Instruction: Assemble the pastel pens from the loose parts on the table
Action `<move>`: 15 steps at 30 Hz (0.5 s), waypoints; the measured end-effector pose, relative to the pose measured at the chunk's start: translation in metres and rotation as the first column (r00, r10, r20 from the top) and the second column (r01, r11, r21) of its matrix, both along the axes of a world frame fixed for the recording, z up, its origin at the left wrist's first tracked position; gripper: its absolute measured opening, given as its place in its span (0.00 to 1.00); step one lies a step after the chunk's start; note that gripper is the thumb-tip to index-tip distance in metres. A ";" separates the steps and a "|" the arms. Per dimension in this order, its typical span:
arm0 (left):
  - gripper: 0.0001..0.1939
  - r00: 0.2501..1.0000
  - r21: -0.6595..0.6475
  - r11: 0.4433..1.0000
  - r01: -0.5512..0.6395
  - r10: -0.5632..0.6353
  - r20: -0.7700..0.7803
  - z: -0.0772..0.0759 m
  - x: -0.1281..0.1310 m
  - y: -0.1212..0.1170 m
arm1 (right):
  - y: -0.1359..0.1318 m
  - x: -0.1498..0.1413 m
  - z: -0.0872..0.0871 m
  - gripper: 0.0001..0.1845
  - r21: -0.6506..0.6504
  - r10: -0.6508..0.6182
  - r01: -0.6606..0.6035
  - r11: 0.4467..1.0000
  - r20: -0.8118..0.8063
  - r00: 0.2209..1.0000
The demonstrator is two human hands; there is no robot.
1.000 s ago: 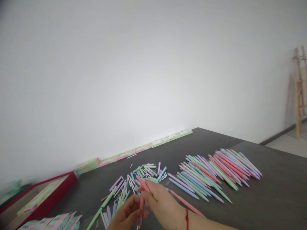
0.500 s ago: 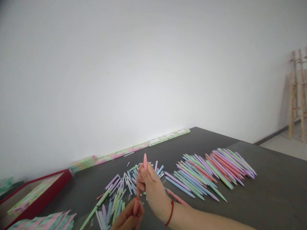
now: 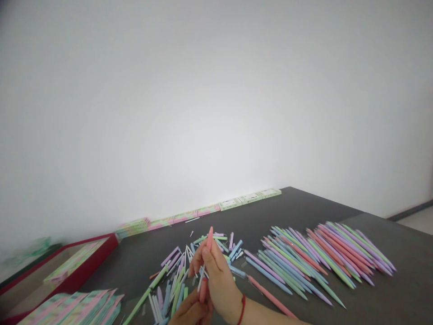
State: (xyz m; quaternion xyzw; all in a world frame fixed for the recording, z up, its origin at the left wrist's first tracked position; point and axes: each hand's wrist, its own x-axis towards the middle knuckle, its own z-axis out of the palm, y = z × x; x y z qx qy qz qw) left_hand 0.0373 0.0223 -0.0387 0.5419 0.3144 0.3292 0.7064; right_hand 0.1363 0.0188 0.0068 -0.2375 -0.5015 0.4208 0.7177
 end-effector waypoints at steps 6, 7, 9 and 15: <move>0.09 0.993 0.075 0.996 -0.055 0.063 -0.100 0.001 -0.007 0.008 | -0.006 0.005 -0.009 0.22 -0.086 0.118 -0.128 0.988 -0.108 0.987; 0.10 0.990 0.090 0.994 -0.054 0.065 -0.124 0.001 -0.007 0.009 | -0.006 0.006 -0.009 0.23 -0.111 0.122 -0.137 0.984 -0.134 0.983; 0.09 0.986 0.108 0.993 -0.049 0.066 -0.151 -0.001 -0.007 0.009 | -0.008 0.008 -0.012 0.23 -0.177 0.098 -0.115 0.977 -0.101 0.990; 0.10 0.973 0.165 0.985 -0.043 0.079 -0.218 0.006 -0.012 0.009 | -0.007 0.026 -0.026 0.24 -0.356 0.064 -0.012 0.934 0.134 0.989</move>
